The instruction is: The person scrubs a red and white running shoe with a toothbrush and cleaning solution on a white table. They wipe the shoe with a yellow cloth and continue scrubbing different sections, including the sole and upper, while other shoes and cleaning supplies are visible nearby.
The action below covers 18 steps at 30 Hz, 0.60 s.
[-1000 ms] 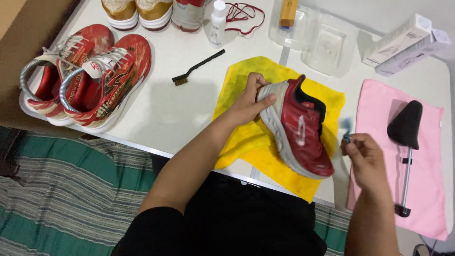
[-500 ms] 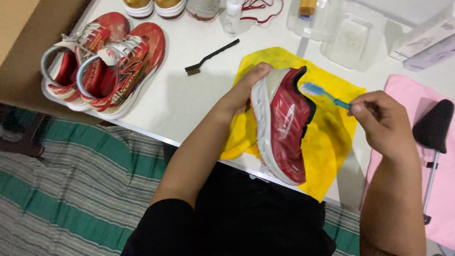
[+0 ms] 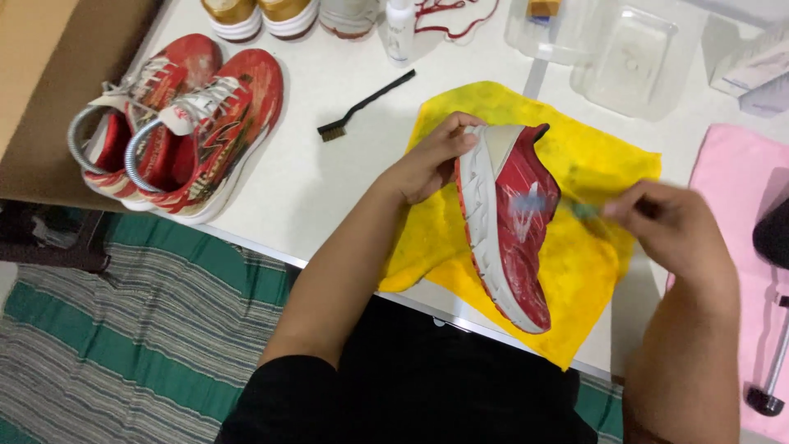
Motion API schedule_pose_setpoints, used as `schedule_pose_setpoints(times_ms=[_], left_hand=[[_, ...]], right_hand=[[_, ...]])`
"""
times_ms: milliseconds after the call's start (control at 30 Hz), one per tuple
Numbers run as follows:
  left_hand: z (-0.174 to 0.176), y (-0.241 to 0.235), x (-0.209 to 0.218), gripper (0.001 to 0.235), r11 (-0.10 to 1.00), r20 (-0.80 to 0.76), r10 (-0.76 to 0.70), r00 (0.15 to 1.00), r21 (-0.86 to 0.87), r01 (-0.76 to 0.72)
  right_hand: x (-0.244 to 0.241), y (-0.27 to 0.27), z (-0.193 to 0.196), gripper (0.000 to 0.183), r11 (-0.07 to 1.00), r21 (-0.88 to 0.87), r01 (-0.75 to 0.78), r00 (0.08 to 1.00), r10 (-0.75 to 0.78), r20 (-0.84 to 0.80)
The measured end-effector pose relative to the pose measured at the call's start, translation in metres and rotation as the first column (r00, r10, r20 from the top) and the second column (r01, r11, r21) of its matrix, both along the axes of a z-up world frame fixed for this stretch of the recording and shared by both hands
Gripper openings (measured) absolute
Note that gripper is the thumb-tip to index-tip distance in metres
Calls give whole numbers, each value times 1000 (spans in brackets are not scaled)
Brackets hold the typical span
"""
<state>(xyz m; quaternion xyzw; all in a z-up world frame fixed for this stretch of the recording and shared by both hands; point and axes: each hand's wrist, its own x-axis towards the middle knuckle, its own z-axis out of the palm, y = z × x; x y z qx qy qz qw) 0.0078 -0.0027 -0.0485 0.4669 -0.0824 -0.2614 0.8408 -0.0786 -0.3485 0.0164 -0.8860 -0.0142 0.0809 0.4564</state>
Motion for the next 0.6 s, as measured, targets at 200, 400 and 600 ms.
schedule_pose_setpoints(times_ms=[200, 400, 600], left_hand=[[7, 6, -2, 52, 996, 62, -69, 996, -49, 72], [6, 7, -3, 54, 993, 86, -113, 990, -33, 116], [9, 7, -5, 50, 993, 116, -117, 986, 18, 116]], right_hand=[[2, -13, -6, 11, 986, 9, -165, 972, 164, -169], [5, -14, -14, 9, 975, 53, -214, 958, 220, -182], [5, -12, -26, 13, 992, 92, -82, 997, 81, 15]])
